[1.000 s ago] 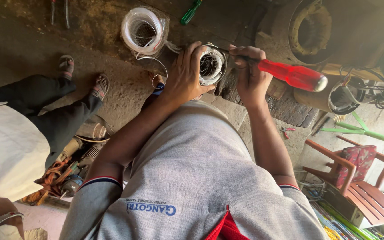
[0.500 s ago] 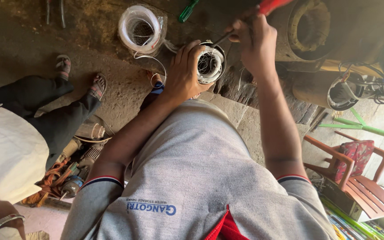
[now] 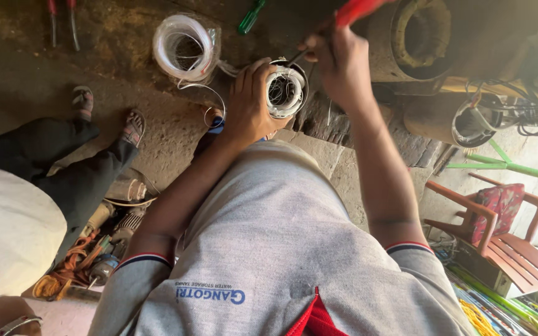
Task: The person winds white wire around a cylindrical metal core, repeatedly adjusting the coil with both hands. They use a red-handled hammer to tap the coil into place and continue winding and compressing the wire throughout the clip.
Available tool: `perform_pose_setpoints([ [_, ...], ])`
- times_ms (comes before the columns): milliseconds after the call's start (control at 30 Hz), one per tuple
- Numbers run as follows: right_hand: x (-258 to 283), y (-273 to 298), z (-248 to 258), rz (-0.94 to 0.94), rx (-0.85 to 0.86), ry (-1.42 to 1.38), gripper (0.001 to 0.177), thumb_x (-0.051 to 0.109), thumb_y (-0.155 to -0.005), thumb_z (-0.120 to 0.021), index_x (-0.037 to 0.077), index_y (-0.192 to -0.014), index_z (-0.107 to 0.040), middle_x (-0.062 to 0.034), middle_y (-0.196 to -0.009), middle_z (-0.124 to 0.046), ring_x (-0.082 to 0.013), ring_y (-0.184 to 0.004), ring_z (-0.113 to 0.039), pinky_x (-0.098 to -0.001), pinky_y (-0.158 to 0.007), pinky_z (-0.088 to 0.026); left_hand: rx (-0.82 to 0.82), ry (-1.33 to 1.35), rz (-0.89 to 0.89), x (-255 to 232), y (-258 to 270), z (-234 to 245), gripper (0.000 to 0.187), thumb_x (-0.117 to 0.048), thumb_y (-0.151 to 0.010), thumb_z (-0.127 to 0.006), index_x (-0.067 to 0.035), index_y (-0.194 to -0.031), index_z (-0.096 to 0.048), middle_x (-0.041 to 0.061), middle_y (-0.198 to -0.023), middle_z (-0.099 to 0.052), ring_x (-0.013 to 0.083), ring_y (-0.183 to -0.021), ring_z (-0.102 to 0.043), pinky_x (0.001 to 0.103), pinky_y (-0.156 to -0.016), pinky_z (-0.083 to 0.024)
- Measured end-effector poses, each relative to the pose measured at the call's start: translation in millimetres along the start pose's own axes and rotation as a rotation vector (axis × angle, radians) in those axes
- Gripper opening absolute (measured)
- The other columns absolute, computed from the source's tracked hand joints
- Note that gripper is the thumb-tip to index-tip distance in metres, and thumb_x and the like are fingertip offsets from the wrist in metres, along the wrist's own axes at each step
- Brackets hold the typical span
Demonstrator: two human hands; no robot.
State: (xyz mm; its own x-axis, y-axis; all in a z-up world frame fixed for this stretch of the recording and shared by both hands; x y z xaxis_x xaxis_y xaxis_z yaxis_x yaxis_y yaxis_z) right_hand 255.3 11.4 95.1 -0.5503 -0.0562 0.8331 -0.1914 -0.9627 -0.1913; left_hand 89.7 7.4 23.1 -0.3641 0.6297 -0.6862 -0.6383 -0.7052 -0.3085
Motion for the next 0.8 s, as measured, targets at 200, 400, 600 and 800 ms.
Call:
perform_pose_setpoints([
  [200, 13, 12, -7, 0.078, 0.022, 0.185, 0.01, -0.006, -0.102, -0.063, -0.002, -0.112, -0.062, -0.0142, -0.097, -0.074, -0.0315, -0.087, -0.077, -0.0374, -0.076, -0.062, 0.02, 0.065, 0.021, -1, -3, 0, 0.104, -0.027, -0.064, -0.1, -0.005, -0.145, -0.04, 0.018, -0.148, -0.047, 0.0395, -0.137, -0.049, 0.052, -0.115, -0.041],
  [400, 44, 52, -21, 0.146, -0.014, 0.121, 0.012, -0.007, -0.101, -0.066, -0.001, -0.111, -0.063, -0.0152, -0.112, -0.071, -0.0293, -0.111, -0.075, -0.0333, -0.089, -0.064, -0.038, 0.133, 0.009, 0, 4, 1, 0.105, -0.024, -0.061, -0.101, -0.005, -0.143, -0.039, 0.024, -0.153, -0.042, 0.0413, -0.14, -0.046, 0.05, -0.113, -0.044],
  [600, 49, 77, -42, 0.255, -0.014, 0.28, 0.02, -0.004, -0.095, -0.073, 0.001, -0.114, -0.067, -0.0189, -0.122, -0.072, -0.0273, -0.113, -0.074, -0.0322, -0.092, -0.065, -0.003, 0.165, 0.041, 10, 5, -10, 0.106, -0.025, -0.061, -0.1, -0.008, -0.143, -0.036, 0.015, -0.152, -0.046, 0.0358, -0.138, -0.051, 0.048, -0.114, -0.045],
  [800, 48, 74, -37, 0.332, 0.005, 0.328, 0.015, -0.002, -0.098, -0.075, 0.001, -0.11, -0.068, -0.0141, -0.117, -0.074, -0.0252, -0.109, -0.076, -0.0316, -0.088, -0.065, -0.002, 0.155, 0.061, 14, 8, -14, 0.108, -0.027, -0.06, -0.103, -0.009, -0.143, -0.036, 0.014, -0.152, -0.046, 0.0362, -0.136, -0.05, 0.049, -0.112, -0.042],
])
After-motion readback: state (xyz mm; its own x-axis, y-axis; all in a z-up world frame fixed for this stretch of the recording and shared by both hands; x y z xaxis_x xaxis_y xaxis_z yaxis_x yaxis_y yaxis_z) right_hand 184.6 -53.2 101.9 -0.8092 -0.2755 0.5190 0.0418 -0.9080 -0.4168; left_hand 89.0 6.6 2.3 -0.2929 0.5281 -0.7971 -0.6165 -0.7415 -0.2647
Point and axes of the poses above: each hand's wrist, its own y-axis away from the middle knuckle, its own z-axis out of the back of the hand, x = y × z, the point moved 10 cm from there along -y, towards the middle knuckle
